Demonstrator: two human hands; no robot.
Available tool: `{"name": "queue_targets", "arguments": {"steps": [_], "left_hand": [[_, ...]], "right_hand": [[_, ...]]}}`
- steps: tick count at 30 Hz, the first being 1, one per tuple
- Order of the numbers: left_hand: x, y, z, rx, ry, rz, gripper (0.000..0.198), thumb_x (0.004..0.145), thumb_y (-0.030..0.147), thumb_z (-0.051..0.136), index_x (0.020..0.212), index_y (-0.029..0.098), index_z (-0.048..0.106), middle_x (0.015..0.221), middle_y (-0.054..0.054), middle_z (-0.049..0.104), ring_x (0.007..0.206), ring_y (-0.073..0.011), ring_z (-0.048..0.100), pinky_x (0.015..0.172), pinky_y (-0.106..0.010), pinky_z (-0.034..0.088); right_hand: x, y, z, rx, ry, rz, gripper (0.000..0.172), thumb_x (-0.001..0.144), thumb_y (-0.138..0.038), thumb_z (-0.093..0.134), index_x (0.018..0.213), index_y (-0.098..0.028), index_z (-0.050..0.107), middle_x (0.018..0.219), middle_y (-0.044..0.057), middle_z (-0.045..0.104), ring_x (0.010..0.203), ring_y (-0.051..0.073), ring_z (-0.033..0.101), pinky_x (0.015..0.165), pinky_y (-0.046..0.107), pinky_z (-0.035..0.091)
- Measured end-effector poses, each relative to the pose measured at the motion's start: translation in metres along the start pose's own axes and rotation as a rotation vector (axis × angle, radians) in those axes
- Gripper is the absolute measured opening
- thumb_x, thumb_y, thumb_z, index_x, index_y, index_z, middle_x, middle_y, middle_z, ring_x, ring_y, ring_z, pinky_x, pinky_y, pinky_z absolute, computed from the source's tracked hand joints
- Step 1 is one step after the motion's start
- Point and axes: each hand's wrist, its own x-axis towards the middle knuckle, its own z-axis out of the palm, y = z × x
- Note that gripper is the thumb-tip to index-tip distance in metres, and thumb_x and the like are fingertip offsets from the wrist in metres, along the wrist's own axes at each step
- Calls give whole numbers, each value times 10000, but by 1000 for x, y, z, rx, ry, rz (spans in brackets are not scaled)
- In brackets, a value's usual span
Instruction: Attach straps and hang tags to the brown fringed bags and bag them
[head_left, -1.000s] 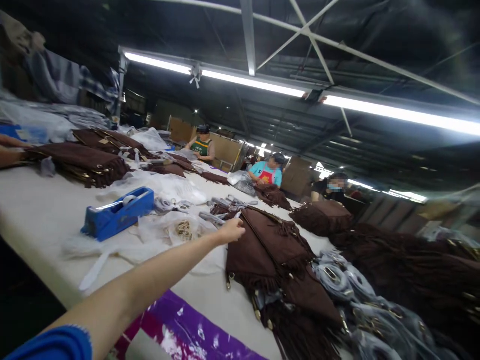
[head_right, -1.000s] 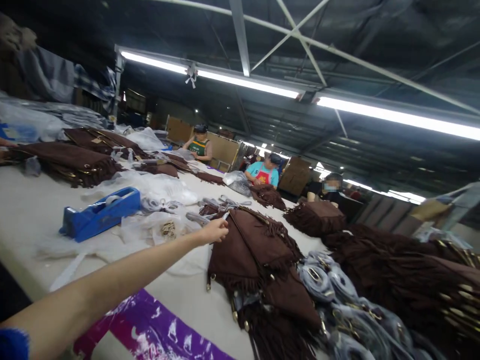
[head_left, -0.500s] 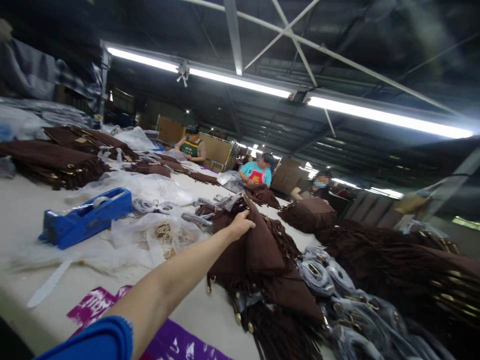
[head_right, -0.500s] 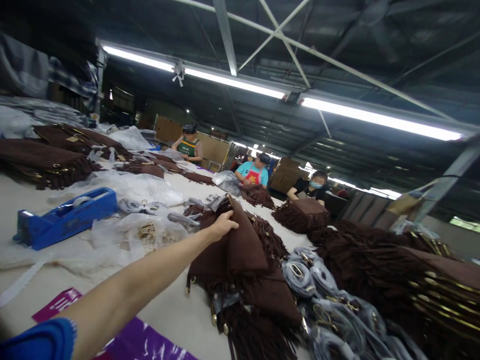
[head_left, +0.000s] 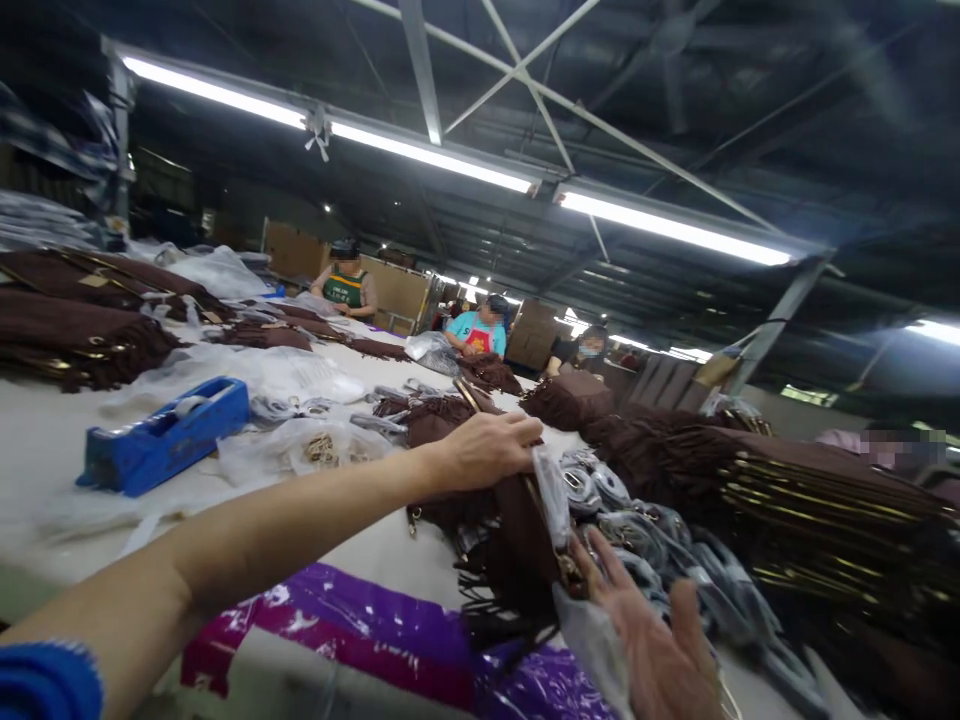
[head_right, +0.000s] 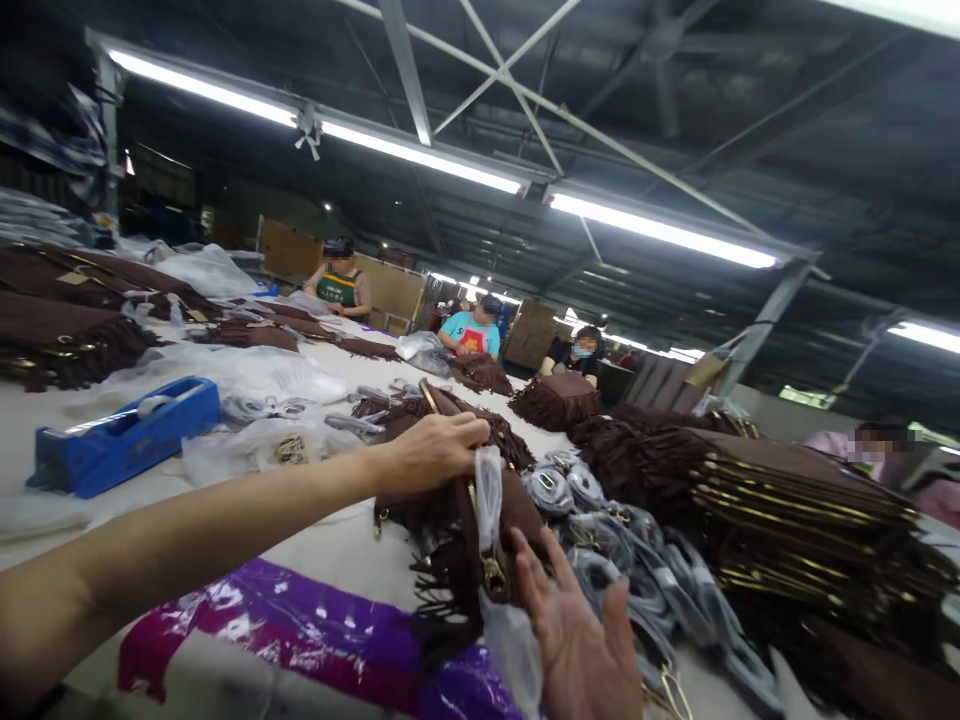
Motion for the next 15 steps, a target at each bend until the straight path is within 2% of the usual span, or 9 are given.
{"name": "queue_targets", "arguments": {"steps": [3,4,6,8,10,12,14,15], "left_hand": [[-12,8,-10,135,44,-32,356,998,245,362,1307,292,531,1023,-81,501,910,-208,478,665,-259,479],[-20,10,-10,153,45,-70,402,1005,251,340,1385,320,451,1014,-78,494,903,-209,476,667,-263,483],[-44,17,-1,155,-3,-168,471,1004,249,324,1466,345,323,995,-74,485,892,-212,478,669,-269,494],[-75,29,19,120,-117,-275,498,995,231,327,1481,332,292,984,-77,486,888,-221,489,654,-275,504],[-108,46,45,61,-248,-400,486,977,195,346,1456,281,349,991,-91,497,893,-231,506,652,-289,515],[-137,65,70,-15,-340,-493,437,960,169,376,1388,227,439,1006,-103,510,899,-236,521,688,-310,525],[-153,79,86,-93,-376,-531,374,948,158,399,1300,204,516,1019,-105,517,916,-234,528,749,-326,524],[-156,82,89,-126,-375,-544,346,943,155,406,1255,209,547,1021,-100,517,928,-233,530,770,-327,520]], "right_hand": [[22,-35,16,298,38,18,617,856,-639,515,1337,-252,522,1384,106,558,1284,186,511,974,307,499],[26,-42,18,327,53,21,584,839,-603,568,1296,-239,556,1363,112,575,1256,194,538,964,311,506],[27,-43,18,228,71,27,546,803,-580,629,1217,-225,607,1296,120,621,1178,229,596,906,344,543],[19,-26,16,-16,69,54,508,779,-568,665,1141,-211,643,1162,119,687,1039,246,659,789,339,577],[1,6,19,-335,19,74,428,790,-559,655,1015,-195,675,940,87,727,855,228,687,664,294,567],[-22,43,29,-661,-71,49,395,817,-556,613,965,-195,674,749,39,695,701,206,667,607,284,538],[-43,73,46,-941,-103,-25,470,818,-556,594,1116,-194,639,727,23,675,640,208,654,591,299,527],[-50,84,55,-1062,-80,-76,544,820,-546,590,1235,-195,584,797,38,686,659,219,661,586,308,526]]}}
